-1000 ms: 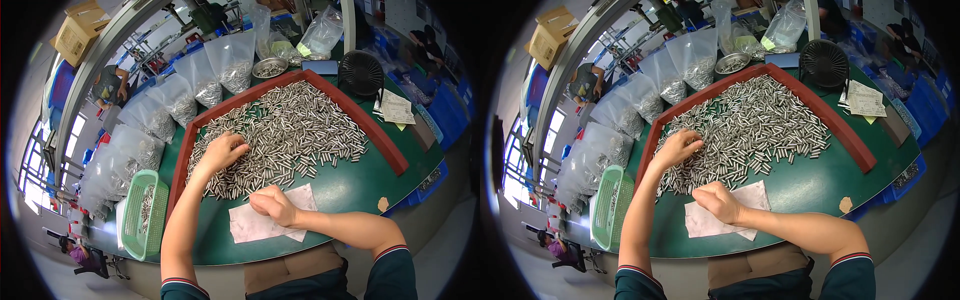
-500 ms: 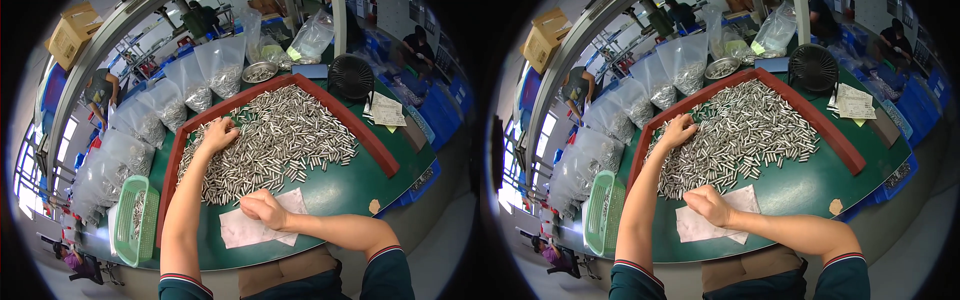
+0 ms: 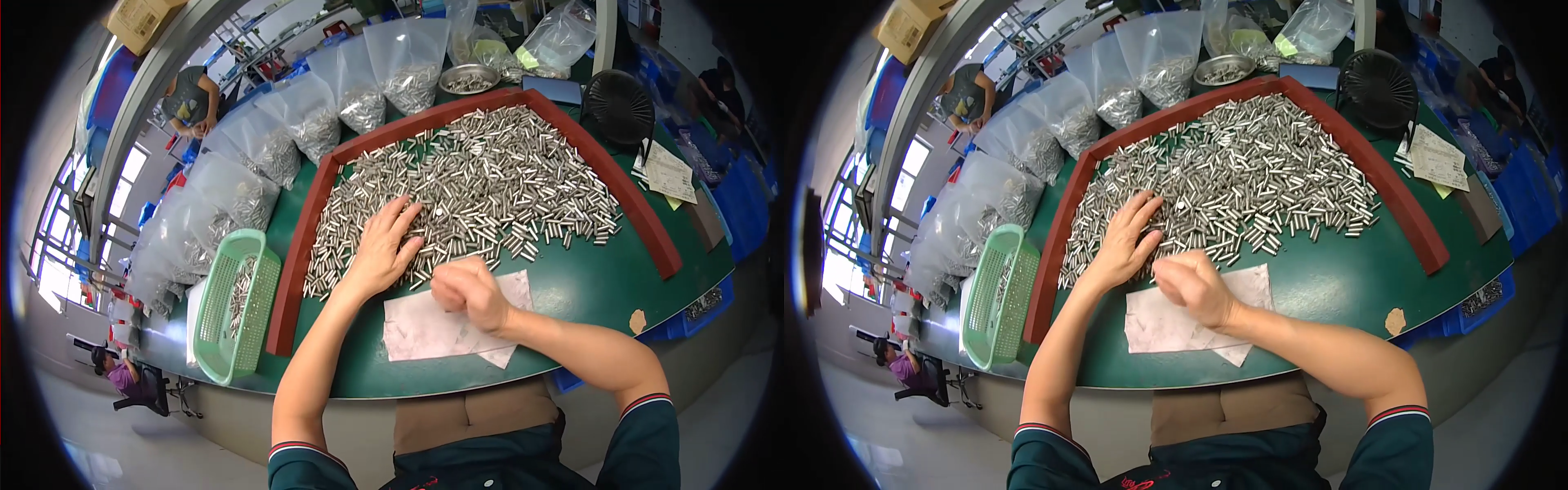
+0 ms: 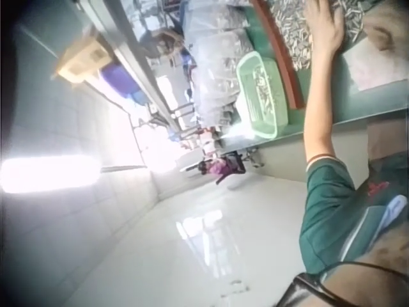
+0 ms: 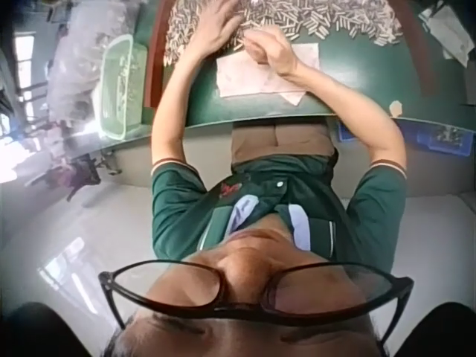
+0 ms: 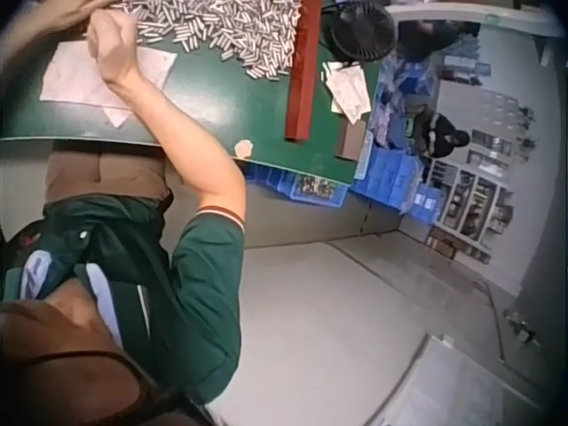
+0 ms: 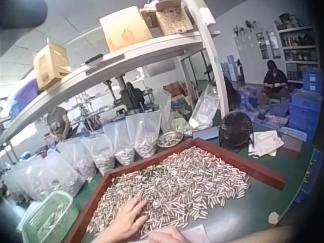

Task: Inspecting and cleaning small cylindrical metal components at a factory workbench.

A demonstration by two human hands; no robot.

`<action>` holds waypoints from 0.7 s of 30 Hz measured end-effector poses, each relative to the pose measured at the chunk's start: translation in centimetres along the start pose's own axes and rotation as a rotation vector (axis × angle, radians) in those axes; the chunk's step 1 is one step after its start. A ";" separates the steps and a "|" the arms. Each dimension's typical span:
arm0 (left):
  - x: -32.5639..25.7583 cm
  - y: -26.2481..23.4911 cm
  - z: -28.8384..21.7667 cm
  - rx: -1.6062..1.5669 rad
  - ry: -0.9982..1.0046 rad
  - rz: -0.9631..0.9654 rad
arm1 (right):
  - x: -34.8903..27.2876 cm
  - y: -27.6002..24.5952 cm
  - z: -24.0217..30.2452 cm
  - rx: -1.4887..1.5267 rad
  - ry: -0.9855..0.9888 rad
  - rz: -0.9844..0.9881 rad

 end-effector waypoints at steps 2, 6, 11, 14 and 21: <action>-0.9 -0.1 -0.2 0.017 -0.049 0.048 | 0.4 -0.6 0.5 0.028 -0.032 -0.033; -2.3 -0.8 -0.5 -0.030 -0.083 0.073 | 0.8 -1.3 1.7 0.119 -0.081 -0.024; -3.8 -1.4 -0.2 -0.200 -0.054 -0.038 | 1.0 -1.9 1.8 0.098 -0.132 -0.019; -4.3 -1.6 -0.8 -0.138 -0.028 -0.085 | 0.7 -1.9 2.1 0.026 -0.237 -0.073; -4.2 -2.4 -0.4 -0.052 -0.114 -0.478 | -0.2 -0.1 0.9 -0.054 -0.157 -0.015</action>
Point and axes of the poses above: each hand's wrist, its own x-axis towards the middle knuckle, its own y-axis out of the palm, z = x × y, the point moved 2 cm from there along x, towards the middle knuckle, and after that the axes turned 8 degrees about y, right-handed, at the moved point
